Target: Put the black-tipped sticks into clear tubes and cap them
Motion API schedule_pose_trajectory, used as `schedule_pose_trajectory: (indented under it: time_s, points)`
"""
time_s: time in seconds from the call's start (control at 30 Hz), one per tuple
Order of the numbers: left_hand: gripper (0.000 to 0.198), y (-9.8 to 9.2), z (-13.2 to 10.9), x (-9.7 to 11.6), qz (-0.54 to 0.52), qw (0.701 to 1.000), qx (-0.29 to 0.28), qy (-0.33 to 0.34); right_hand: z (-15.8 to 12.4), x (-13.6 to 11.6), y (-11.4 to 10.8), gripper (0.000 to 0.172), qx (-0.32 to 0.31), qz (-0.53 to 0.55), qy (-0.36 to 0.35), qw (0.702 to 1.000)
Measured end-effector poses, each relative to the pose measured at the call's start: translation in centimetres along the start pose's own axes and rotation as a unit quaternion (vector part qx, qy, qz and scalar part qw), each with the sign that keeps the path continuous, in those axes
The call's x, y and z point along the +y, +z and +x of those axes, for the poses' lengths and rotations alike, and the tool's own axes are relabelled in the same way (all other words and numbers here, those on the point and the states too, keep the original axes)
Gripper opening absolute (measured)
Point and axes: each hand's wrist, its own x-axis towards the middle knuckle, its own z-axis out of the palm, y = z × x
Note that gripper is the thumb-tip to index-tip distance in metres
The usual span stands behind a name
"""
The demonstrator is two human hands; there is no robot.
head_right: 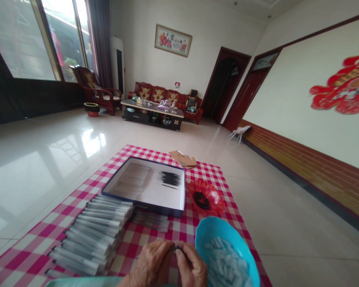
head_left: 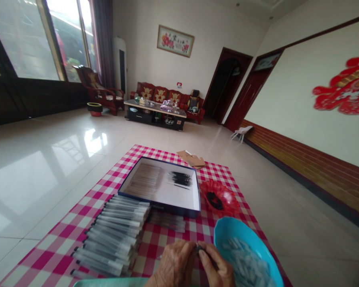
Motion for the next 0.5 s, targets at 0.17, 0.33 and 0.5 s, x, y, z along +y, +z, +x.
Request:
schedule_pose_trajectory:
  time_s: [0.17,0.33,0.5]
  points:
    - [0.018,-0.1,-0.1,-0.2,-0.005,1.000,-0.009,-0.008,0.0,-0.5,0.4,0.023,0.007,-0.007,-0.009,1.000]
    - [0.018,-0.3,0.0,-0.4,0.021,1.000,-0.004,-0.001,-0.1,-0.5,1.2,0.026,0.056,0.011,-0.003,0.998]
    - [0.018,-0.5,0.1,-0.4,0.057,0.998,-0.006,0.003,0.0,0.1,1.3,0.022,0.060,-0.035,-0.059,0.996]
